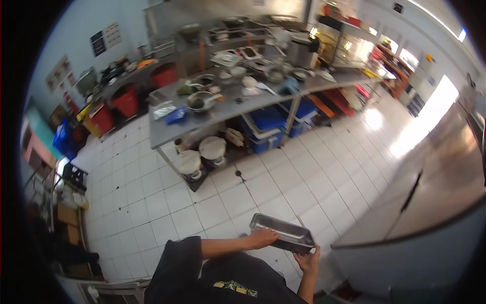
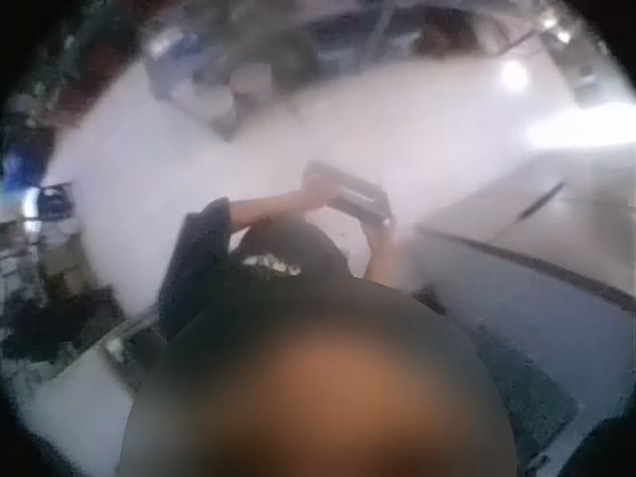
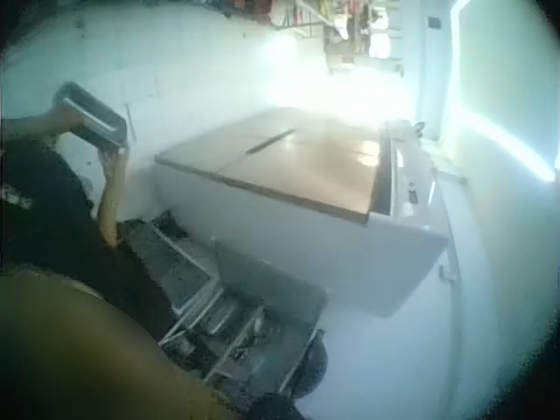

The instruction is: The person prepares and serves food items in a kitchen, including handling a foil-wrapped item, retrieving a metal tray from a cabinet, packing an order into a plastic bag, and handing it to a customer at a service window.

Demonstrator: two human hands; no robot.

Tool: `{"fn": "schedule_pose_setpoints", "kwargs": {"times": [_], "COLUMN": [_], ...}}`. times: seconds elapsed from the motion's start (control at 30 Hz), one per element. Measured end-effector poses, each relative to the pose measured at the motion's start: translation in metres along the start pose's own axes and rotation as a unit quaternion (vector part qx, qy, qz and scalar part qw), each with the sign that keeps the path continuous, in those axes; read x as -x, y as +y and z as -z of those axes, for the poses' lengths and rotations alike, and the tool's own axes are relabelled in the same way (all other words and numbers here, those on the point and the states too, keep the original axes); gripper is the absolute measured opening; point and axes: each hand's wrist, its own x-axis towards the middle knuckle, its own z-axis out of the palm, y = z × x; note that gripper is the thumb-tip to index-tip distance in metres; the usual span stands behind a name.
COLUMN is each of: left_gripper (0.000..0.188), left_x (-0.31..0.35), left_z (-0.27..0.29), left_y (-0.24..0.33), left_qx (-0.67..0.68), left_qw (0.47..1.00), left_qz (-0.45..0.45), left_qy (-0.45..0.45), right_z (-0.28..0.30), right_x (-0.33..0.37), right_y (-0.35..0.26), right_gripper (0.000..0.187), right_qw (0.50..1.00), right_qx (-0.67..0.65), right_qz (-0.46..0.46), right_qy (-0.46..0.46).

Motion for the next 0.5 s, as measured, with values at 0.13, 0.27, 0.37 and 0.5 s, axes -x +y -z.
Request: {"fn": "schedule_pose_setpoints", "kwargs": {"times": [0.13,0.27,0.37,0.5], "left_gripper": [0.026,0.05,0.054,0.049], "left_x": [0.053,0.106,0.155,0.192], "left_z": [0.071,0.163,0.191,0.148], "left_y": [-0.09,-0.156,-0.21,-0.27], "left_qx": [-0.006,0.048,0.164,0.575], "left_qw": [0.998,0.978,0.777,0.439], "left_qz": [0.058,0.157,0.431,0.526], "left_qy": [-0.018,0.127,0.428,0.447], "right_z": [-0.125,-0.252,-0.331,-0.442], "right_x": [-0.066,-0.108,-0.163,-0.222], "right_y": [0.009,0.018,0.021,0.042], "right_gripper": [0.043,0.035,0.038,0.043], "right_qw": [0.962,0.958,0.919,0.821], "right_qx": [0.242,0.231,0.312,0.461], "right_qz": [0.052,0.117,0.103,0.099], "right_qy": [-0.117,-0.124,-0.219,-0.321]}}
